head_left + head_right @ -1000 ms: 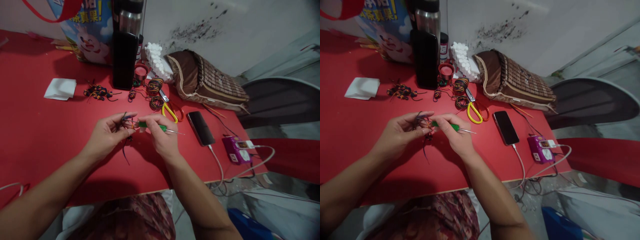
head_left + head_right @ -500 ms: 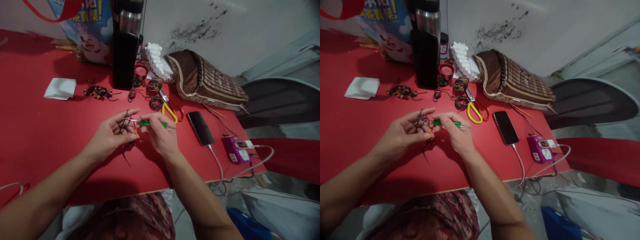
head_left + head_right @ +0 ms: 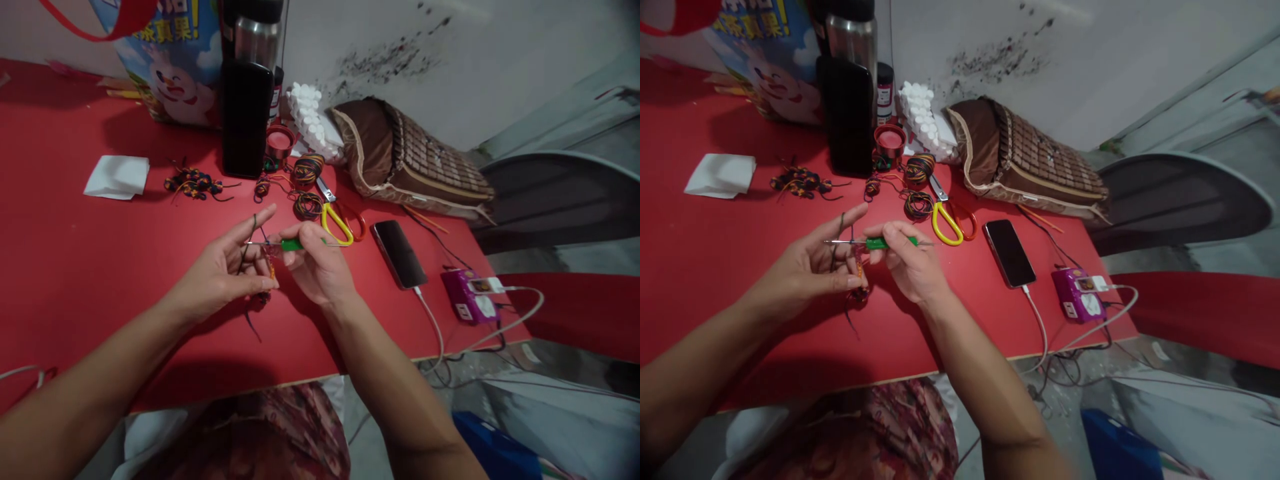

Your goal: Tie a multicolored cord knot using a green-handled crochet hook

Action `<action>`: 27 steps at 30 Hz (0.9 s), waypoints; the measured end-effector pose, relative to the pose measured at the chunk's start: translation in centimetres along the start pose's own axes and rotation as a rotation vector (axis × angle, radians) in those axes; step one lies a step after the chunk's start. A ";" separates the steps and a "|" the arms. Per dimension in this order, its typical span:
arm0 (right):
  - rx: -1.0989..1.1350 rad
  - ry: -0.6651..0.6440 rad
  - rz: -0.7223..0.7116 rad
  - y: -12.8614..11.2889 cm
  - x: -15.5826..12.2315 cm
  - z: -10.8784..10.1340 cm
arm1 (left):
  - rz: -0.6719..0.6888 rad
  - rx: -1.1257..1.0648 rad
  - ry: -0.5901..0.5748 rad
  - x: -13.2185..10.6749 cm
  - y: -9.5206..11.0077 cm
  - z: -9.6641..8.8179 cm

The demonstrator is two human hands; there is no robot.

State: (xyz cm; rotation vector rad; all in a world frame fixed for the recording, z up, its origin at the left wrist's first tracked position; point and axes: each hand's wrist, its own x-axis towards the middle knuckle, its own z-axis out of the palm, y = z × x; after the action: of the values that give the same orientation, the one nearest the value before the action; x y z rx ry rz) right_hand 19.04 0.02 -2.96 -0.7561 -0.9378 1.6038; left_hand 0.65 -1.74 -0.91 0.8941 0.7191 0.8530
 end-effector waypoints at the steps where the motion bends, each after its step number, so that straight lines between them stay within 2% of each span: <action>1: 0.013 -0.005 0.013 0.0 0.1 -0.1 | 0.005 -0.003 0.008 0.0 0.0 0.0; 7: 0.039 0.006 0.027 -0.1 0.2 -0.5 | -0.016 -0.035 0.074 0.0 0.0 0.5; 13: -0.025 0.055 -0.007 -0.1 0.0 -0.5 | 0.027 -0.011 0.145 0.0 0.2 0.6; 21: -0.043 0.024 -0.016 -0.3 0.2 -0.6 | 0.080 -0.054 0.081 -0.3 0.2 0.5; 27: -0.099 -0.012 0.010 -0.5 0.1 -1.0 | 0.115 -0.018 0.118 -0.6 0.3 0.4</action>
State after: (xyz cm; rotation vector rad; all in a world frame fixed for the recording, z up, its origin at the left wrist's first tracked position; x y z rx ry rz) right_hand 20.11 0.38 -3.01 -0.8211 -1.0292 1.5809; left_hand 0.60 -2.31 -0.37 0.8807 0.7661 1.0197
